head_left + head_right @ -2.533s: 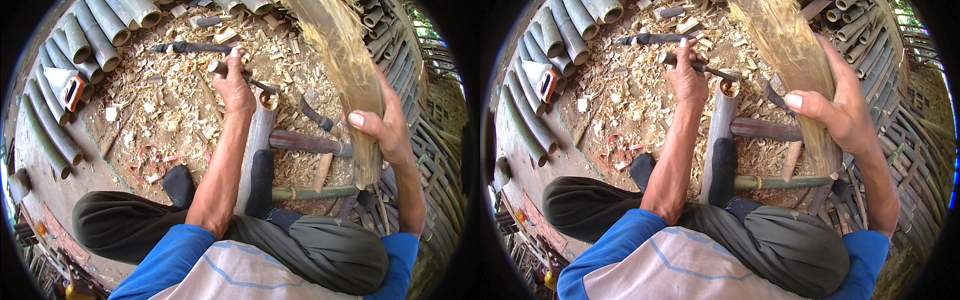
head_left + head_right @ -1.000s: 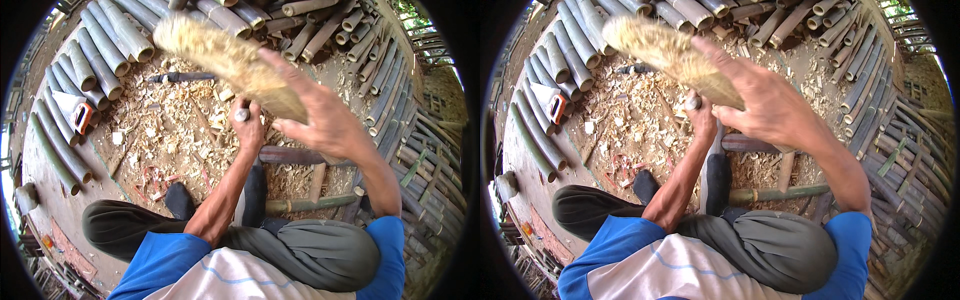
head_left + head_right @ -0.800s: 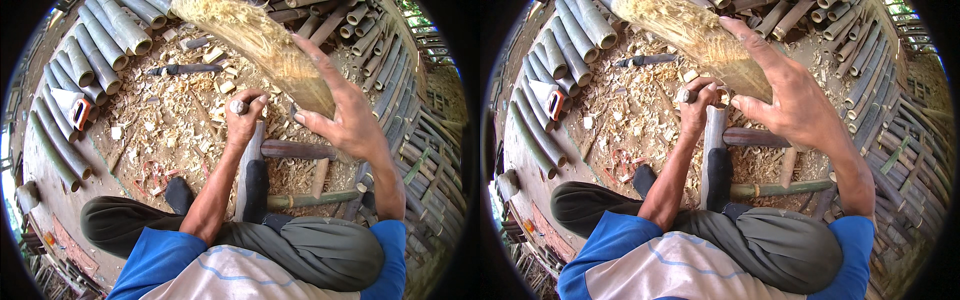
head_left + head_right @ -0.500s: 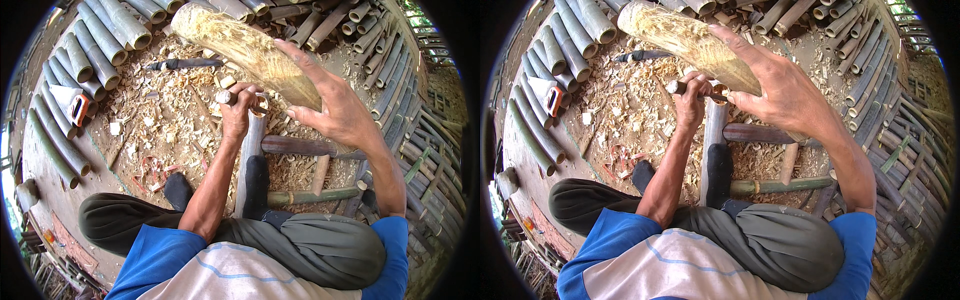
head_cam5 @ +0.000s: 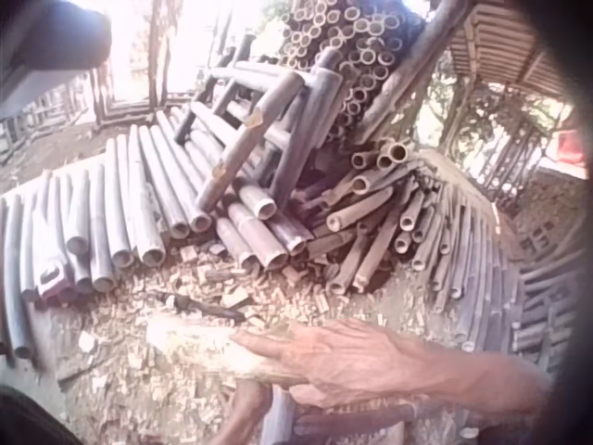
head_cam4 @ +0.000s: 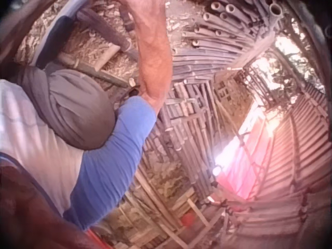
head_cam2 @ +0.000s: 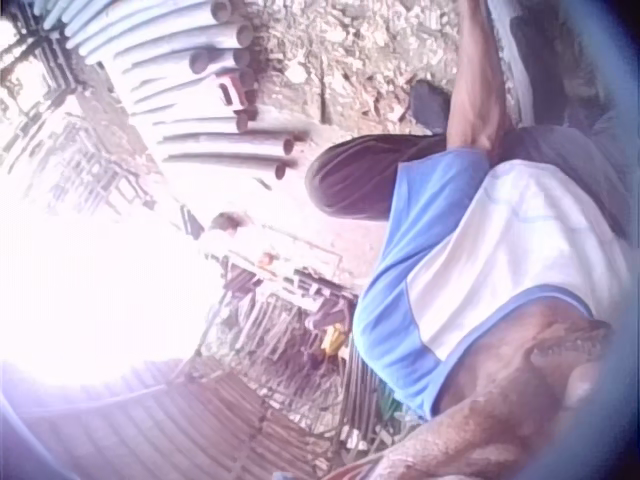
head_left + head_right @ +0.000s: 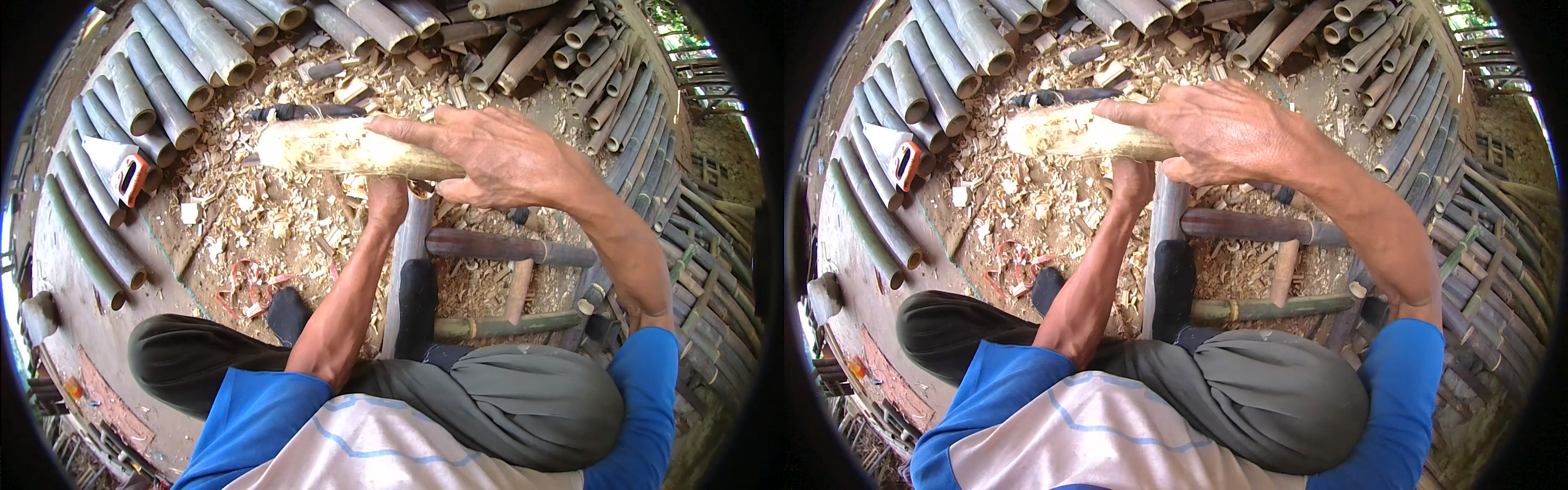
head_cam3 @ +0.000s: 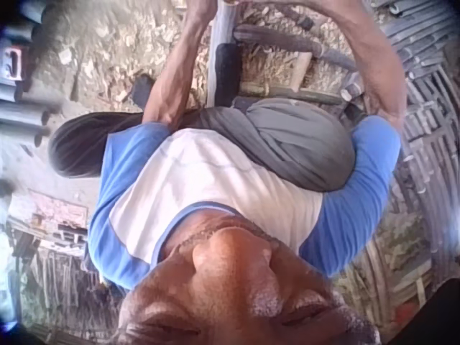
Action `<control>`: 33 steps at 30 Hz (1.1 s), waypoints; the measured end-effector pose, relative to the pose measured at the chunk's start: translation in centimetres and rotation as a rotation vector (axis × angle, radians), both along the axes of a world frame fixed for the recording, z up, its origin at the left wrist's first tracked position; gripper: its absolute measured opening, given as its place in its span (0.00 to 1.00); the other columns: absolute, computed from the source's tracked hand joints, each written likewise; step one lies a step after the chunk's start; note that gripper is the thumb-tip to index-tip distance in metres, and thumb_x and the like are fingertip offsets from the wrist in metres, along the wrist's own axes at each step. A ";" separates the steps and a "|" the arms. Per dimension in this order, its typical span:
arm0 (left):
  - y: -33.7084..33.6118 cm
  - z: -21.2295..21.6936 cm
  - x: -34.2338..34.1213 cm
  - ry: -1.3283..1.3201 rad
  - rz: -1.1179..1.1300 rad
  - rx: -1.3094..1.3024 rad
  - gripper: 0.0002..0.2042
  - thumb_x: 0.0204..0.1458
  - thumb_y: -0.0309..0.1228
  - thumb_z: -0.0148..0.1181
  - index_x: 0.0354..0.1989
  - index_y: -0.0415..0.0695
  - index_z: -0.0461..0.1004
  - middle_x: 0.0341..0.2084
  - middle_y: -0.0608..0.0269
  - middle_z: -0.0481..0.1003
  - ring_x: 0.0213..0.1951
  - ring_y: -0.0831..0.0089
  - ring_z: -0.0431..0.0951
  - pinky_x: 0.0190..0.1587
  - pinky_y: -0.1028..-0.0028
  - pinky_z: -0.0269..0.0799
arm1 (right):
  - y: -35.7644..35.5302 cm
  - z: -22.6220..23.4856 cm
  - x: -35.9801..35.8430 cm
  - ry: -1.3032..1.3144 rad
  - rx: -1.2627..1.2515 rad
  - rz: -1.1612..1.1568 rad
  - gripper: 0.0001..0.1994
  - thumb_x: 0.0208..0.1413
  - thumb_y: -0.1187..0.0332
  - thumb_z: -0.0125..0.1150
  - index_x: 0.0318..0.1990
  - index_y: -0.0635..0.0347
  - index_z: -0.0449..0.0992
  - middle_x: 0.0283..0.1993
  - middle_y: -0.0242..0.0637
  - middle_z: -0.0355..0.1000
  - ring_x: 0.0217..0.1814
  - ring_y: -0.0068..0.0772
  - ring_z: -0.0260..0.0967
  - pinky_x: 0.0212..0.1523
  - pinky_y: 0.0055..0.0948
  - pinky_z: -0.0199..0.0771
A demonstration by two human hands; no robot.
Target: The person shapes and carves bamboo poles. The person uses a knife to carve and hollow out the end of a bamboo pole and uses a wooden mallet to strike the knife.
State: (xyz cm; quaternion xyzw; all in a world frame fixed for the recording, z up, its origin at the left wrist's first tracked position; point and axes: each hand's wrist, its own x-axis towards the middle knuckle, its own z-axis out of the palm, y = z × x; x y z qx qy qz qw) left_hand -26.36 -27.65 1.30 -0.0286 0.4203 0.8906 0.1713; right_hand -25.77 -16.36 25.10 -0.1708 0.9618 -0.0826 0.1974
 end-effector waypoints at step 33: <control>3.3 3.2 -0.3 -0.085 -0.040 -0.286 0.07 0.56 0.31 0.65 0.27 0.49 0.74 0.21 0.73 0.70 0.22 0.83 0.66 0.23 0.74 0.63 | 1.3 1.2 6.1 0.203 -0.545 -0.514 0.50 0.52 0.77 0.68 0.79 0.37 0.47 0.76 0.49 0.59 0.71 0.53 0.67 0.71 0.48 0.70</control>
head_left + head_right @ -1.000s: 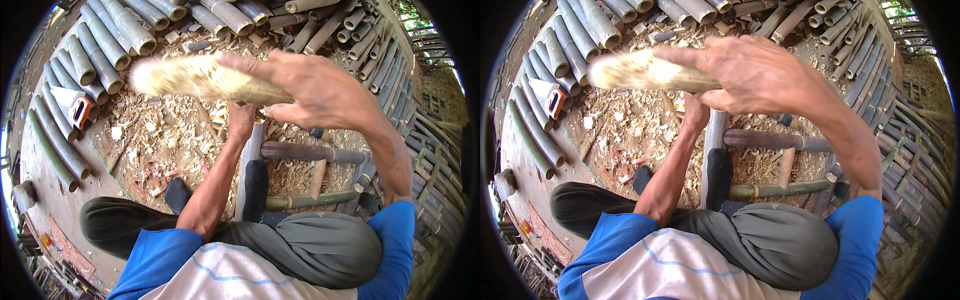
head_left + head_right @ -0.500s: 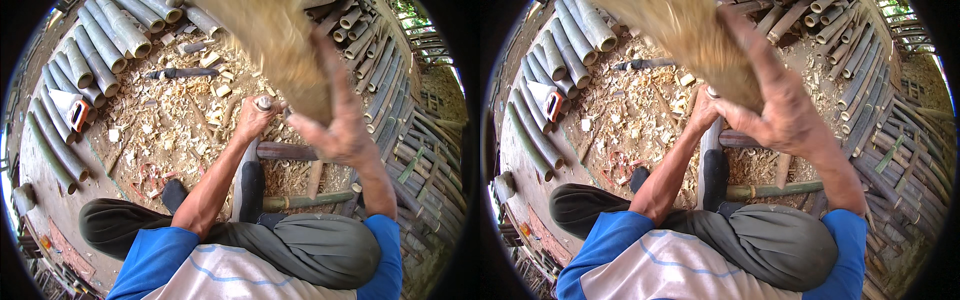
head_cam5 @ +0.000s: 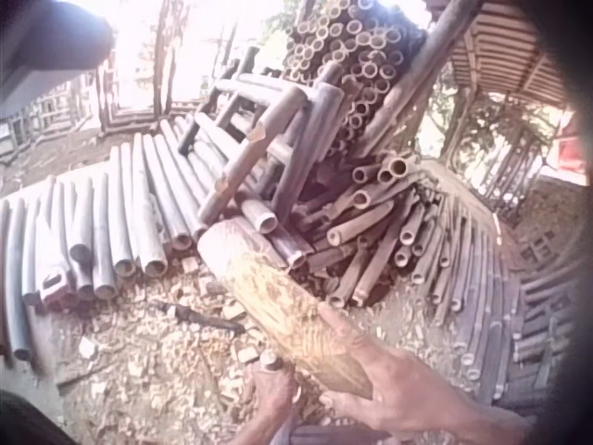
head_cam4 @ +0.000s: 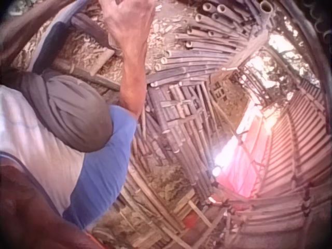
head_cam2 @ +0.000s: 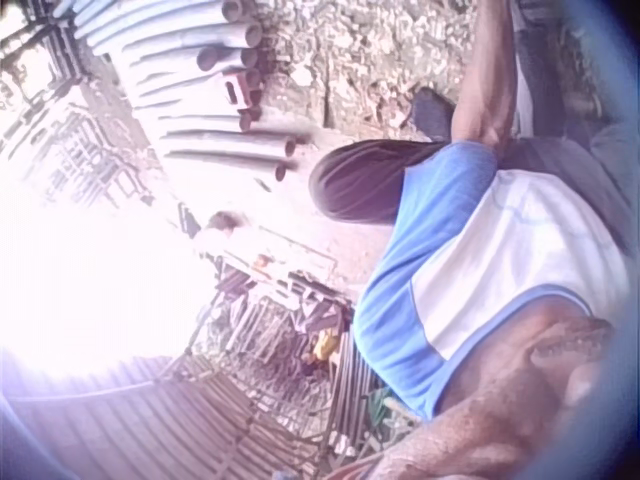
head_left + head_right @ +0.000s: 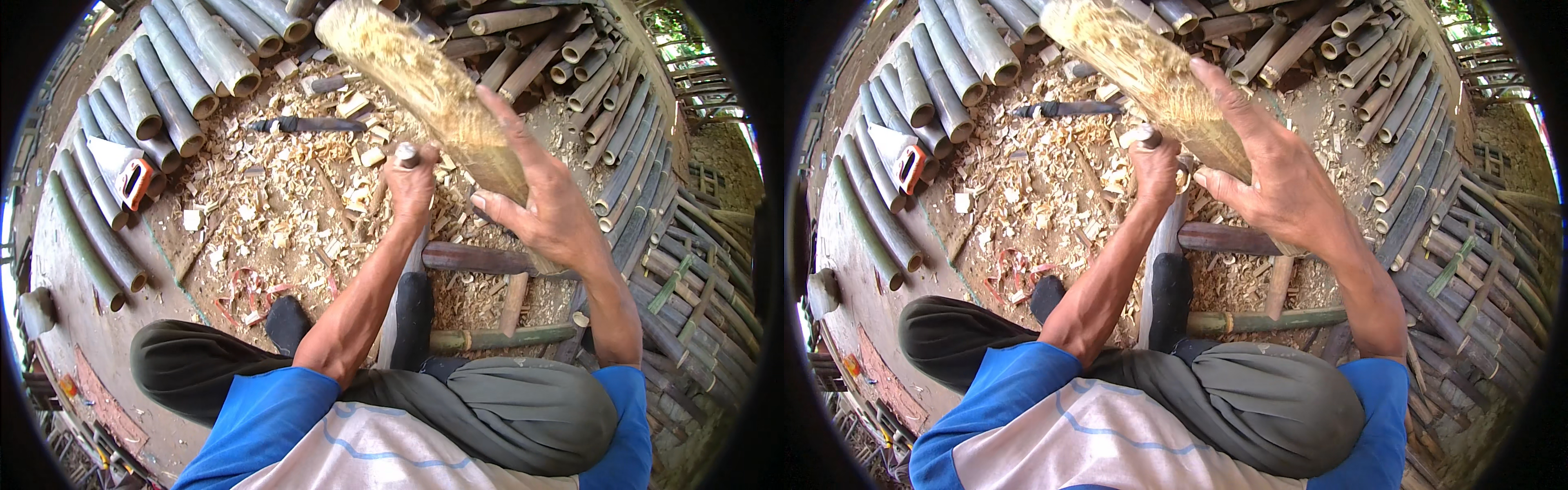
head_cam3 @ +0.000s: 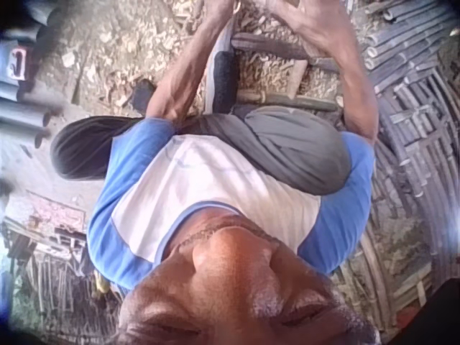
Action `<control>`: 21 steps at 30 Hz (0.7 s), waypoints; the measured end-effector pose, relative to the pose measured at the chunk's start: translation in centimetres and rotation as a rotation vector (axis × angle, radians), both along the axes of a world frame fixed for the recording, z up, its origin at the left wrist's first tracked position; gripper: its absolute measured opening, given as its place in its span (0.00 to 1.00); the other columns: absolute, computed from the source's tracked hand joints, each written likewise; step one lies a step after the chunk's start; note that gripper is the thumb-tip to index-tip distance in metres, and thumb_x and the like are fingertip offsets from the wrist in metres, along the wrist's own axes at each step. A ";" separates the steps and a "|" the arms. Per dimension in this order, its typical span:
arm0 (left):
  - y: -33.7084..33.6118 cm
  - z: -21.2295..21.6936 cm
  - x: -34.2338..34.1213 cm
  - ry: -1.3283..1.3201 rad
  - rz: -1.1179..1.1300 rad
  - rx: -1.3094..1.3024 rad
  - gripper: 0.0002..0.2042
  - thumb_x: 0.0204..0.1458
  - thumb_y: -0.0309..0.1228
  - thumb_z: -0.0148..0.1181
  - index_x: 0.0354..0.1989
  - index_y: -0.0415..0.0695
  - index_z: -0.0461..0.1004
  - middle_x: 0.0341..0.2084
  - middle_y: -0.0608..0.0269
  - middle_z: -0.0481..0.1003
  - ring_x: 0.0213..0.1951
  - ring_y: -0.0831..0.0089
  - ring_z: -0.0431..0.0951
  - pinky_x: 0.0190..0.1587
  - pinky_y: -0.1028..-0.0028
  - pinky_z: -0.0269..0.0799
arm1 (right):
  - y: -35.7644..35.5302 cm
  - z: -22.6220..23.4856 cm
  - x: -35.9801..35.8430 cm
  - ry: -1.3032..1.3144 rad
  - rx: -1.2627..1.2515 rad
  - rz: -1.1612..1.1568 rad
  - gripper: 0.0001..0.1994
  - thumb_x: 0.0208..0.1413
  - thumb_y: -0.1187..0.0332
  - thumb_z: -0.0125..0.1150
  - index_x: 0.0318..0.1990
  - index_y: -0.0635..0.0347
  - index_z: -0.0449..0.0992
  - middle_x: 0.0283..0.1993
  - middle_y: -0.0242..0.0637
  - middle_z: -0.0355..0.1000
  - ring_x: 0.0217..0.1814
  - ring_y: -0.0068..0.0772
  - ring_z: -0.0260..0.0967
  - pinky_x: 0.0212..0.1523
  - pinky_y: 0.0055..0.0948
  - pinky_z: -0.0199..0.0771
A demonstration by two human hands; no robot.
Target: The person shapes and carves bamboo poles. The person uses a knife to carve and hollow out the end of a bamboo pole and uses a wooden mallet to strike the knife.
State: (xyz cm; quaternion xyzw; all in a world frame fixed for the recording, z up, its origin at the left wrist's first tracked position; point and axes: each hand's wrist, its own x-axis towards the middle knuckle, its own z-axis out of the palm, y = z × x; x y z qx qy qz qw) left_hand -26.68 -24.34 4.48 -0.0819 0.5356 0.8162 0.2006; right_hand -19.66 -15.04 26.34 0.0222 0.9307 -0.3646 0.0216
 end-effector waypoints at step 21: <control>2.1 -2.4 3.4 0.788 -0.420 -0.263 0.11 0.41 0.34 0.72 0.30 0.41 0.83 0.26 0.46 0.81 0.30 0.52 0.84 0.36 0.60 0.79 | -0.8 -4.5 6.6 0.002 0.163 -0.162 0.49 0.53 0.75 0.67 0.79 0.53 0.44 0.76 0.56 0.56 0.71 0.56 0.65 0.68 0.45 0.72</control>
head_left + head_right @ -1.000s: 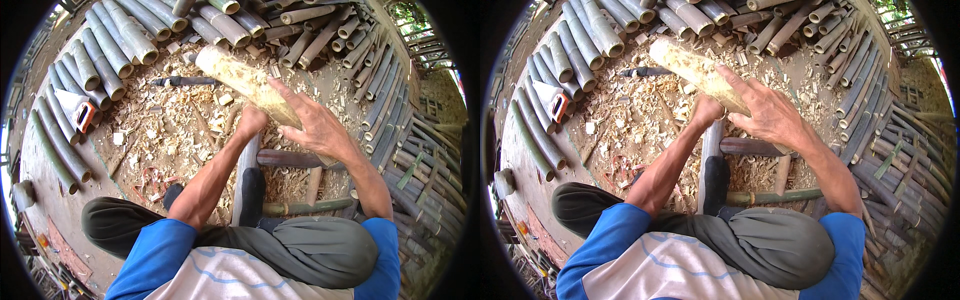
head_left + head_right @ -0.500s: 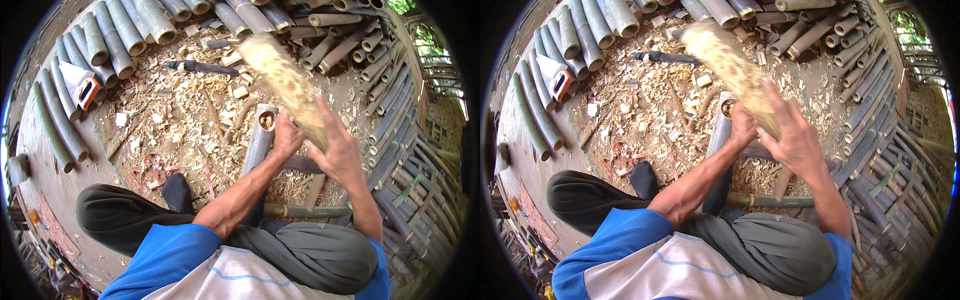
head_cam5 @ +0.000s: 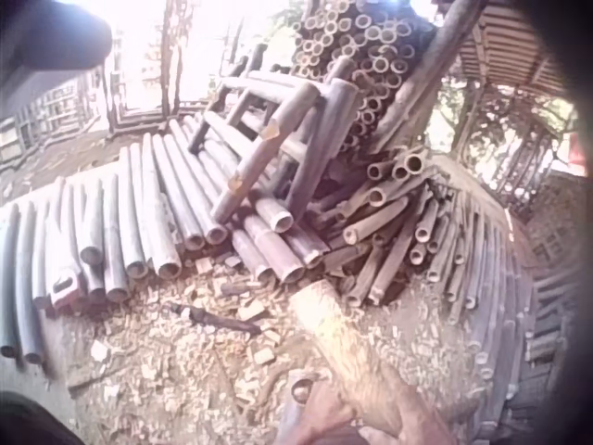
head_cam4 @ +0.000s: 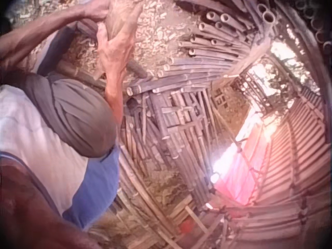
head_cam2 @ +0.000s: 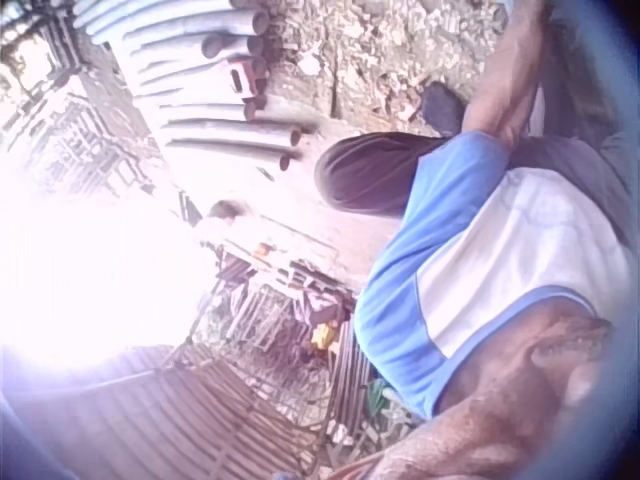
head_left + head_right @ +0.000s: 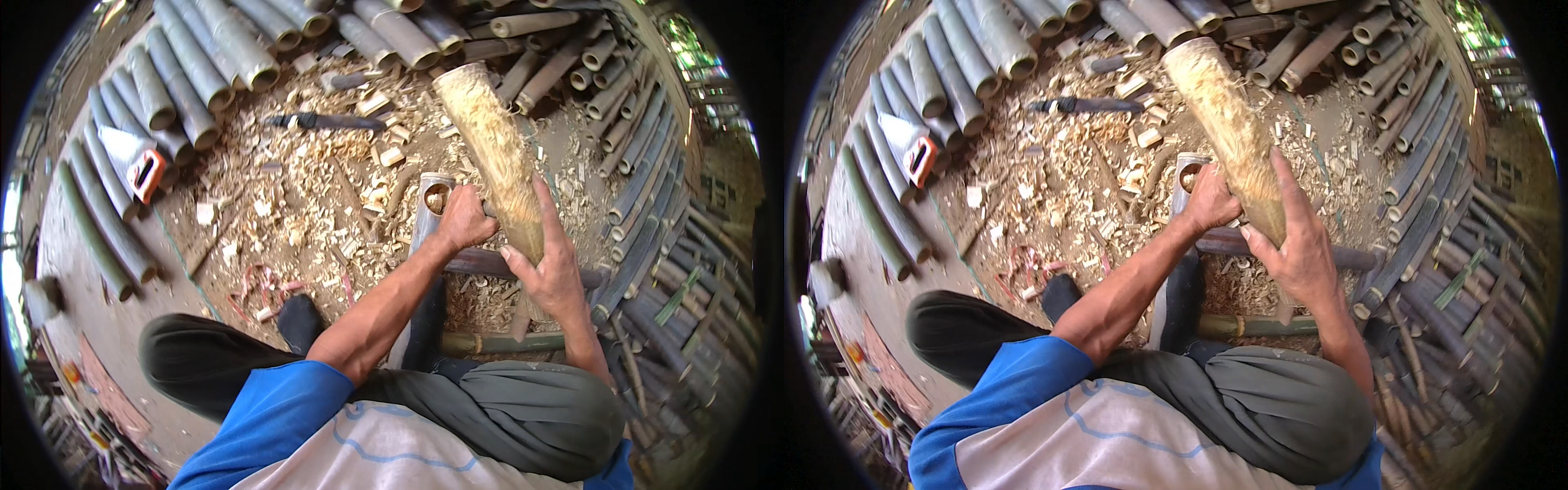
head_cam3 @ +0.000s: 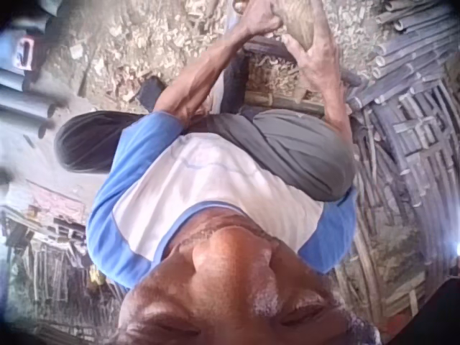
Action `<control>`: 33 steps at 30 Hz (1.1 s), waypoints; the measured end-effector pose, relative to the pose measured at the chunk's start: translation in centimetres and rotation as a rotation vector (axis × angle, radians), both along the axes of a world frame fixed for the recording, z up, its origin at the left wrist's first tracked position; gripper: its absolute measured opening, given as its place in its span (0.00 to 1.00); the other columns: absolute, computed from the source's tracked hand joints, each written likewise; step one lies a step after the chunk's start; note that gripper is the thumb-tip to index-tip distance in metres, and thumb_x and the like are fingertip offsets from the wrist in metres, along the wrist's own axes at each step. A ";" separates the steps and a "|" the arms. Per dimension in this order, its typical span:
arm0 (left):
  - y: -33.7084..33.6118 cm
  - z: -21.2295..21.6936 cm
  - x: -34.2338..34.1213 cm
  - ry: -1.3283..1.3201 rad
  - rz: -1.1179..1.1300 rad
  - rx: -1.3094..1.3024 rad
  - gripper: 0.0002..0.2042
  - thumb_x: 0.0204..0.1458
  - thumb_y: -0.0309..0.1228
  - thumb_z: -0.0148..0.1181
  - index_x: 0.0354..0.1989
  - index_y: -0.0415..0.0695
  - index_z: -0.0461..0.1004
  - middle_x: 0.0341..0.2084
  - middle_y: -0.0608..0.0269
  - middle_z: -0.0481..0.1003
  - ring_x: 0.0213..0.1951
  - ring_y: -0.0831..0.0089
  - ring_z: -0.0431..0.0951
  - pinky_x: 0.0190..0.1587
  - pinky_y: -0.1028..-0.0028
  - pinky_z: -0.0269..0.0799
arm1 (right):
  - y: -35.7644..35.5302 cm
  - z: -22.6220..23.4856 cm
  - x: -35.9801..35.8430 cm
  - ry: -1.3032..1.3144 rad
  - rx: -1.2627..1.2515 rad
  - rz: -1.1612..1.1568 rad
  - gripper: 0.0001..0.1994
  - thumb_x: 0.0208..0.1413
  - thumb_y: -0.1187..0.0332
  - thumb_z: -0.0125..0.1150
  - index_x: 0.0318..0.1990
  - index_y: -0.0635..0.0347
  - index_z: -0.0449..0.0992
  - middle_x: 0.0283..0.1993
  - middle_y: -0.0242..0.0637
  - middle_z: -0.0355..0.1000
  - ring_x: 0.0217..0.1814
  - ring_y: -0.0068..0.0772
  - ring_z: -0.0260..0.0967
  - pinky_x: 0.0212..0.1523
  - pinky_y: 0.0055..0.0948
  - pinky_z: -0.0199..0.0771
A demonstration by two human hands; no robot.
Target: The person shapes and carves bamboo poles. The person uses a knife to carve and hollow out the end of a bamboo pole and uses a wooden mallet to strike the knife.
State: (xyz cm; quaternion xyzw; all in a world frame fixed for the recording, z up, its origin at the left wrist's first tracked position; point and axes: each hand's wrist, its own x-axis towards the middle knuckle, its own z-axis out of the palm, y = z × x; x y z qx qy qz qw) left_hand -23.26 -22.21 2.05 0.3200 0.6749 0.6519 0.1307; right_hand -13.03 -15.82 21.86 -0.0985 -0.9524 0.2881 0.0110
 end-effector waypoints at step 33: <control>-1.1 3.2 0.8 0.294 -0.498 -0.315 0.16 0.39 0.35 0.67 0.36 0.40 0.80 0.29 0.45 0.80 0.32 0.47 0.82 0.38 0.56 0.78 | -1.9 -4.0 11.3 0.409 -0.357 -0.526 0.48 0.52 0.72 0.65 0.77 0.68 0.43 0.73 0.57 0.54 0.69 0.45 0.63 0.70 0.43 0.63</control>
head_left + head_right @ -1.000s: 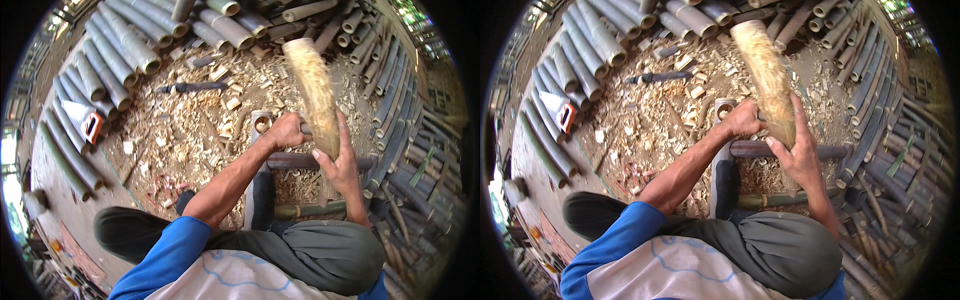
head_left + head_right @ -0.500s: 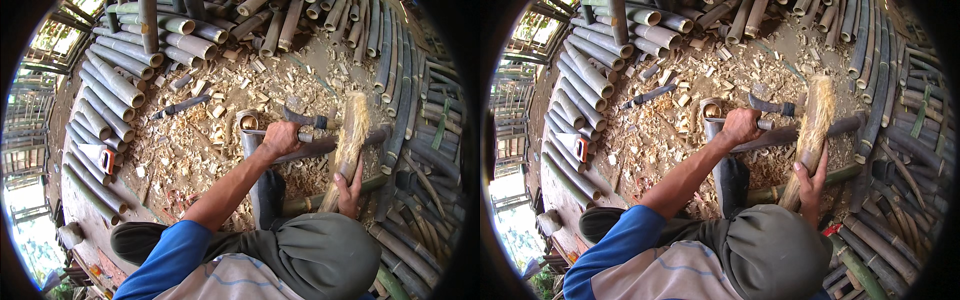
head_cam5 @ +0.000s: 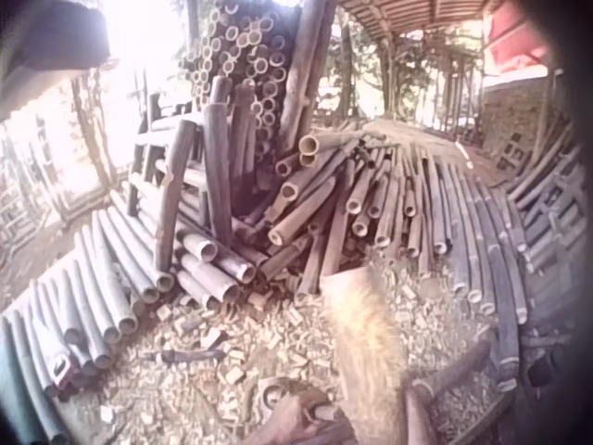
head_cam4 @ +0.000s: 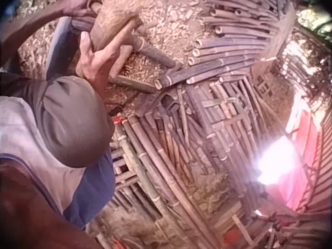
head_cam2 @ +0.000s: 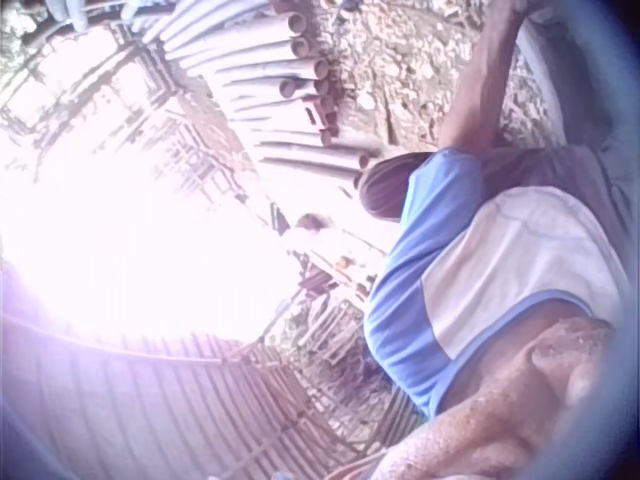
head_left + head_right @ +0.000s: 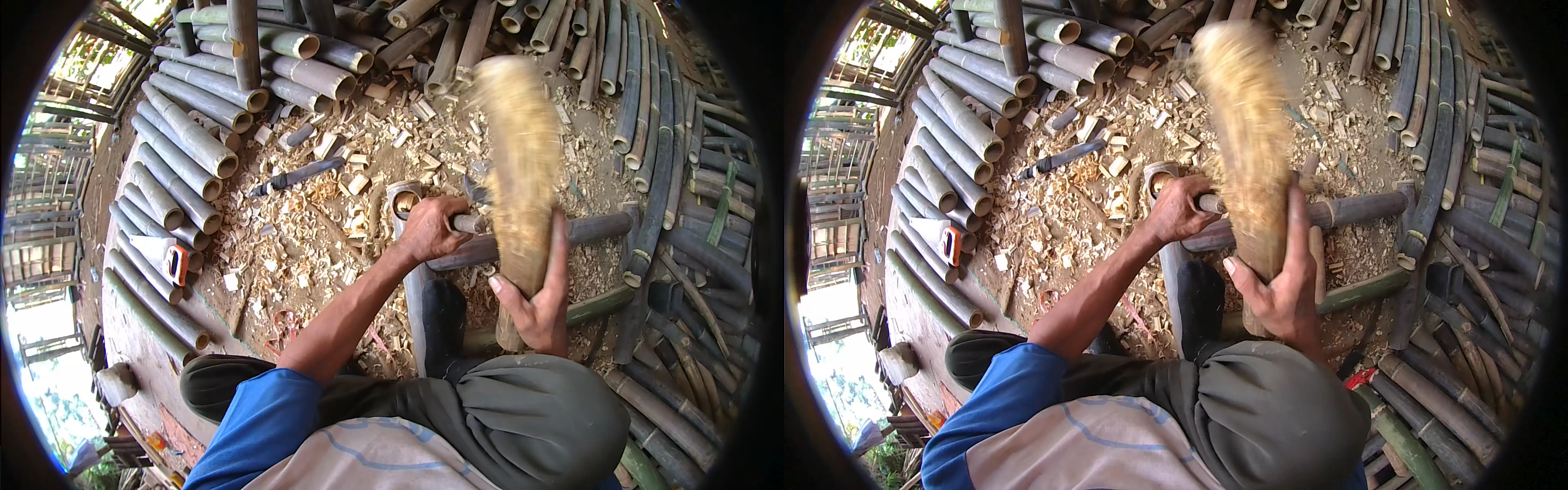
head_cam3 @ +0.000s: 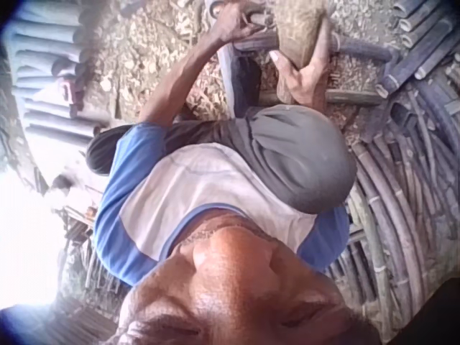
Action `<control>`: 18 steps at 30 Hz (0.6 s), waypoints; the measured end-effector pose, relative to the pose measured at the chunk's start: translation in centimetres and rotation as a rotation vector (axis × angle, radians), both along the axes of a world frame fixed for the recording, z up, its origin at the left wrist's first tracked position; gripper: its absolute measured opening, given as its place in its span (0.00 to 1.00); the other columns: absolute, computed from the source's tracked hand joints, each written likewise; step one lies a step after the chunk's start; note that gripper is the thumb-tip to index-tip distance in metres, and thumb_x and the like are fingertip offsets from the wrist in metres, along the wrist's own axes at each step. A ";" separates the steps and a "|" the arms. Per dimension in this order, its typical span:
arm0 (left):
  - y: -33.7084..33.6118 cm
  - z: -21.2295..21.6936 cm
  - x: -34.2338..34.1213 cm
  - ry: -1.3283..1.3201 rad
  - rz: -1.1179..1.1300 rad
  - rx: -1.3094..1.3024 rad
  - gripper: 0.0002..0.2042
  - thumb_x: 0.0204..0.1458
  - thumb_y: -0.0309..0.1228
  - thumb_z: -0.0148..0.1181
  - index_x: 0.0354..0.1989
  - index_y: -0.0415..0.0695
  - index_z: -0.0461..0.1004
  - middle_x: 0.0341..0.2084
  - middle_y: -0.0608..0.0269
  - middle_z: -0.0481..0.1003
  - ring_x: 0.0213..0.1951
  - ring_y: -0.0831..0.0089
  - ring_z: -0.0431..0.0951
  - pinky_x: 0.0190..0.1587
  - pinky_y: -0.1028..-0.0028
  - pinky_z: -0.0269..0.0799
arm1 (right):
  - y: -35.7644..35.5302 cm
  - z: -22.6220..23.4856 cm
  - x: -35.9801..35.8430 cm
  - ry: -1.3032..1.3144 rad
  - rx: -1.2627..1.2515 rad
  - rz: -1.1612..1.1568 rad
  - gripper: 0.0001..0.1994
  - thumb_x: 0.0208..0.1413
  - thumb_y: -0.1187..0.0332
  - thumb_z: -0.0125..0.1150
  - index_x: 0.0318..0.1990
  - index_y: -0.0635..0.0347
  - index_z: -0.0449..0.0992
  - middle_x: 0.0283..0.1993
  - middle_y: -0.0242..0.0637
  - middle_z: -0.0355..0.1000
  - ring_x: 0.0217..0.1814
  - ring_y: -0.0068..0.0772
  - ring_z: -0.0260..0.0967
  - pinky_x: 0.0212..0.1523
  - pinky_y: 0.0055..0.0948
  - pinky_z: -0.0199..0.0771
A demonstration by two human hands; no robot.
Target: The person shapes and carves bamboo poles. The person uses a knife to carve and hollow out the end of a bamboo pole and uses a wooden mallet to strike the knife.
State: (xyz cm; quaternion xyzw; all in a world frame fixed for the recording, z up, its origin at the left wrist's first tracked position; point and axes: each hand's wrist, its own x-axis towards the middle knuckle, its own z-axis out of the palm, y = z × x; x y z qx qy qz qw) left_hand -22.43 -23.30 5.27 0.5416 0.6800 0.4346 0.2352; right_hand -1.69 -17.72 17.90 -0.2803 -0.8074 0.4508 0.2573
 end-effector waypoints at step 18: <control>10.9 -3.6 -9.9 -0.337 -0.514 -0.293 0.12 0.59 0.40 0.69 0.40 0.44 0.84 0.27 0.63 0.81 0.26 0.80 0.78 0.27 0.76 0.74 | 6.0 -3.1 1.5 0.164 -0.269 -0.218 0.49 0.52 0.70 0.65 0.78 0.66 0.42 0.73 0.59 0.55 0.70 0.50 0.63 0.66 0.40 0.71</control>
